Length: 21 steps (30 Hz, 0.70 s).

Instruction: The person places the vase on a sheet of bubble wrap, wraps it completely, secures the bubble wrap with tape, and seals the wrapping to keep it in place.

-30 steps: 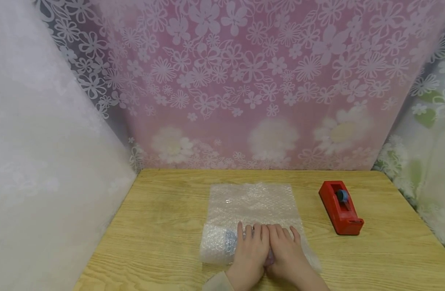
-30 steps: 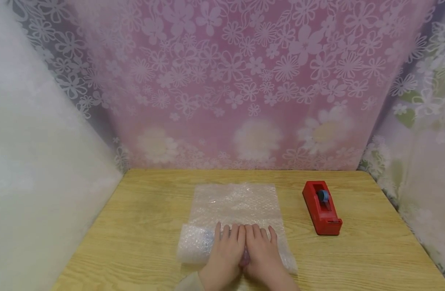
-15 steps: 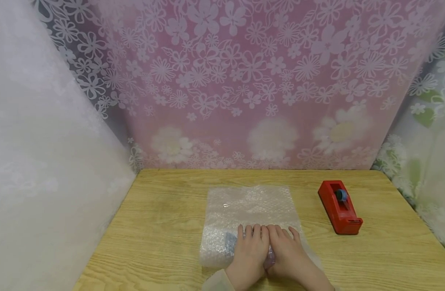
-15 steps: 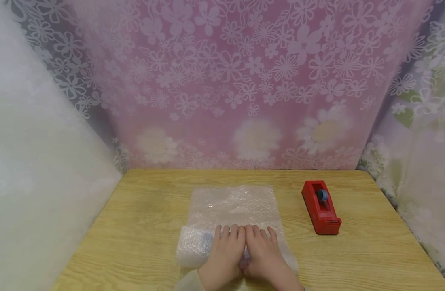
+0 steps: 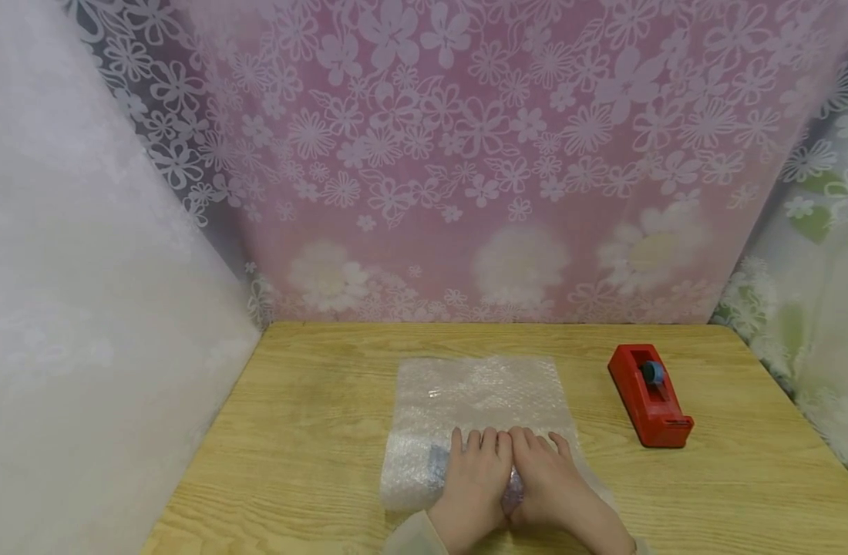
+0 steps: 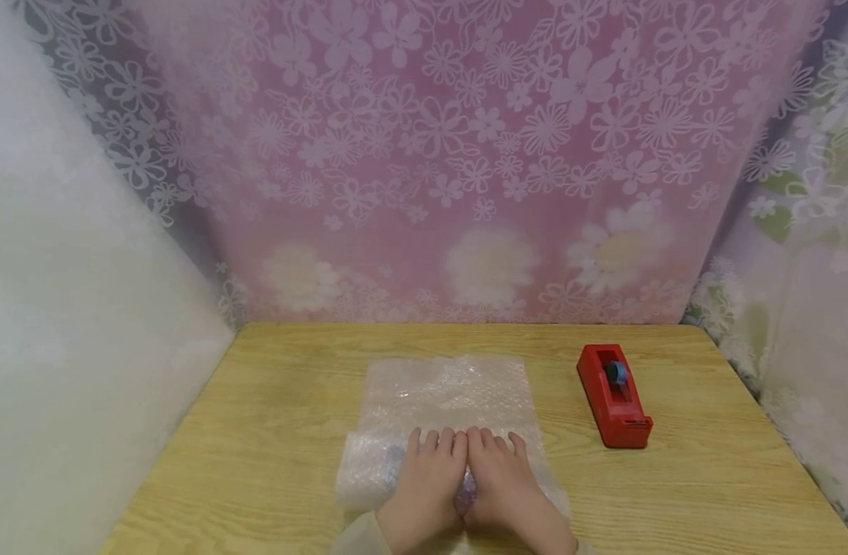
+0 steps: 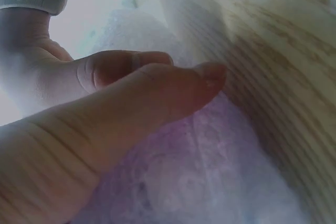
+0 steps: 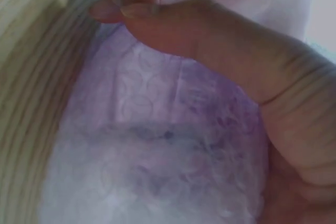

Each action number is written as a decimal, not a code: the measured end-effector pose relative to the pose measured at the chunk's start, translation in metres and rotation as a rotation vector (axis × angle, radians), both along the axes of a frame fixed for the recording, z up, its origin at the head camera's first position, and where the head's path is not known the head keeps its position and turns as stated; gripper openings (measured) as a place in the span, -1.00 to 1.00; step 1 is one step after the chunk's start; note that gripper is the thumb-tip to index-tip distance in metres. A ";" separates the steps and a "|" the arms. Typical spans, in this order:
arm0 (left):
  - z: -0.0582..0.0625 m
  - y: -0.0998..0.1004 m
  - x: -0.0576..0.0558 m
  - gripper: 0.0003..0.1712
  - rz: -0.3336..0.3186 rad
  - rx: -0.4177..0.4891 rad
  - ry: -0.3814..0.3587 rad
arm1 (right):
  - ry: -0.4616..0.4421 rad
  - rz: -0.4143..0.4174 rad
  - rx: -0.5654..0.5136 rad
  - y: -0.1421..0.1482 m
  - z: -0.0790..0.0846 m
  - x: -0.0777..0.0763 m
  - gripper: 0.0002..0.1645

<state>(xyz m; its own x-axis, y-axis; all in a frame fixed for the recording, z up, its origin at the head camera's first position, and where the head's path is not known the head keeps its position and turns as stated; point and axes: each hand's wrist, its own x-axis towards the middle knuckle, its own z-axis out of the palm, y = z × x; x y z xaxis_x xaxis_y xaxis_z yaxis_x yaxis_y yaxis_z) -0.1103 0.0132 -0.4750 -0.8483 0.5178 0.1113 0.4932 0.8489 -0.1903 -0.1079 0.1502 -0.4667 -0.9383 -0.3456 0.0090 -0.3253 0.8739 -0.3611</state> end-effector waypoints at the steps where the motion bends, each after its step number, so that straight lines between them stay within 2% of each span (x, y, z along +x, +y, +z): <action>1: 0.000 0.000 0.000 0.01 0.000 0.005 -0.008 | -0.009 0.008 -0.001 0.000 0.001 0.000 0.00; 6: 0.004 -0.002 0.000 0.04 -0.003 0.015 -0.059 | -0.062 0.045 -0.020 0.001 0.005 -0.002 0.02; 14: 0.011 0.000 0.001 0.10 0.011 0.037 -0.204 | -0.109 0.097 -0.040 0.005 0.009 -0.002 -0.02; 17: 0.013 0.001 0.002 0.10 0.013 0.035 -0.216 | -0.131 0.096 -0.048 0.007 0.008 -0.002 0.02; 21: 0.014 0.002 0.003 0.09 0.009 0.029 -0.199 | -0.143 0.088 -0.049 0.009 0.008 0.000 0.03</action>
<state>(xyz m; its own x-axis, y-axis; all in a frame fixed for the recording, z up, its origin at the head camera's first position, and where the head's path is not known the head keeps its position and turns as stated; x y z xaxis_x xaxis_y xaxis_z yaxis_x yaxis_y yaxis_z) -0.1074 0.0152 -0.4610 -0.8594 0.5094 -0.0441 0.5113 0.8569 -0.0655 -0.1077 0.1587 -0.4583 -0.8974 -0.4289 -0.1036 -0.3419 0.8244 -0.4511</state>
